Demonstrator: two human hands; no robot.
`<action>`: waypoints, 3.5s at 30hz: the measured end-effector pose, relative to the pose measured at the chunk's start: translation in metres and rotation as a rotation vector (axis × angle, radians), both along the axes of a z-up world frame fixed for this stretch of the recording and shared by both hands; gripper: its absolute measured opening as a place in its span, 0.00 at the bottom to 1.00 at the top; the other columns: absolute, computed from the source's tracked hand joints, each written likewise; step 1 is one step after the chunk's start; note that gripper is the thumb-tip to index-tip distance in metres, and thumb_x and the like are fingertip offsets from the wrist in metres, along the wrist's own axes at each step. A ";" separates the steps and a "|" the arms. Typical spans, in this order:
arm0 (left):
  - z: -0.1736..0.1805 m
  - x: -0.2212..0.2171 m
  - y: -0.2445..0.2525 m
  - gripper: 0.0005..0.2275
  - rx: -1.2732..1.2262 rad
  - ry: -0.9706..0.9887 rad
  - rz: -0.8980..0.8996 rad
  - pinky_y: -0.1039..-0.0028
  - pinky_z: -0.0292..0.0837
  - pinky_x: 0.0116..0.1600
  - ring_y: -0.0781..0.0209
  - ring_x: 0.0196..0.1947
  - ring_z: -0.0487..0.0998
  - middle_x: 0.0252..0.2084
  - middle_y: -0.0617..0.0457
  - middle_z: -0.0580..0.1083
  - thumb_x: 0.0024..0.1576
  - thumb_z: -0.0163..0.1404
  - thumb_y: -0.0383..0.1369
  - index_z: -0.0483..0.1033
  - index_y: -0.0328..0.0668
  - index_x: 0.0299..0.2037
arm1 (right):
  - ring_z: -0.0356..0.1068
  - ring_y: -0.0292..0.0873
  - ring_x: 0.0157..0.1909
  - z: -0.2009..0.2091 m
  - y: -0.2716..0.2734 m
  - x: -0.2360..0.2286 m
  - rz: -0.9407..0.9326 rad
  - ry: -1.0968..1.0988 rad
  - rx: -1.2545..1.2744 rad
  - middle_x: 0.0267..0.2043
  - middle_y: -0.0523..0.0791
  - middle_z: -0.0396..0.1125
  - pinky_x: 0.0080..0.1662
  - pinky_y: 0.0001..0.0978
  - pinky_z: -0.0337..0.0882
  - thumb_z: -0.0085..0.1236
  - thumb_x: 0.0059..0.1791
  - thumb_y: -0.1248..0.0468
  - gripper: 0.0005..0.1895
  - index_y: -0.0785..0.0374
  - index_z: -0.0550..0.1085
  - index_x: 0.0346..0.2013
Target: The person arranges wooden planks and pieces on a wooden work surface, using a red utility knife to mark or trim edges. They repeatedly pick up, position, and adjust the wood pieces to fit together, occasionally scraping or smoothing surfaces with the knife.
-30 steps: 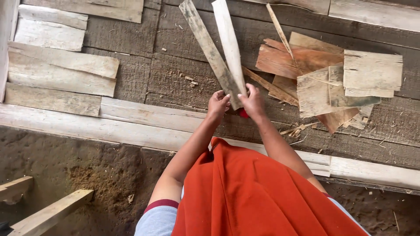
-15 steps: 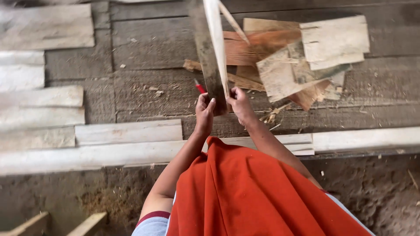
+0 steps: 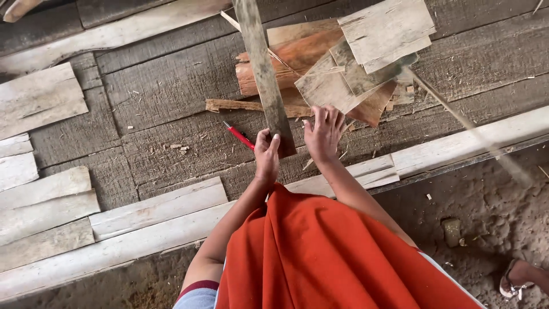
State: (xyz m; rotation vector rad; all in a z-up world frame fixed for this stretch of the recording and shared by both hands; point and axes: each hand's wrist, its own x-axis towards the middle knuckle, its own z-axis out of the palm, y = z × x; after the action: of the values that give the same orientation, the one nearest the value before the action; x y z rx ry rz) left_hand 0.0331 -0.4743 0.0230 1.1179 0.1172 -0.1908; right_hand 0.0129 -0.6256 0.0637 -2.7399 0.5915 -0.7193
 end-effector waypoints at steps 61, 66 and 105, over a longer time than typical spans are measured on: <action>0.040 0.140 0.140 0.09 -0.002 0.279 0.860 0.75 0.74 0.31 0.59 0.32 0.74 0.37 0.49 0.70 0.65 0.43 0.38 0.65 0.46 0.51 | 0.67 0.58 0.58 0.000 0.063 0.011 0.059 0.179 1.136 0.52 0.57 0.68 0.61 0.55 0.63 0.49 0.53 0.57 0.17 0.60 0.71 0.55; 0.011 0.138 0.147 0.10 -0.125 0.265 0.861 0.67 0.80 0.34 0.52 0.36 0.79 0.44 0.43 0.73 0.66 0.43 0.37 0.66 0.45 0.52 | 0.62 0.53 0.59 -0.014 0.035 0.042 0.279 0.193 0.073 0.55 0.49 0.64 0.55 0.49 0.65 0.58 0.47 0.71 0.23 0.55 0.74 0.56; -0.115 0.134 0.222 0.12 -0.027 0.201 0.771 0.65 0.77 0.47 0.59 0.37 0.79 0.39 0.42 0.79 0.52 0.52 0.31 0.83 0.40 0.44 | 0.68 0.75 0.46 0.005 -0.020 0.127 0.026 0.076 0.688 0.38 0.63 0.69 0.49 0.68 0.64 0.42 0.53 0.60 0.07 0.59 0.63 0.44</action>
State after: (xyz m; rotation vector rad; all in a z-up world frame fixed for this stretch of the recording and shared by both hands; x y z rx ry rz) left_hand 0.1667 -0.2526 -0.0917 0.9552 0.7070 0.3847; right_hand 0.1404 -0.6460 0.0684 -2.1317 0.6649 -0.3177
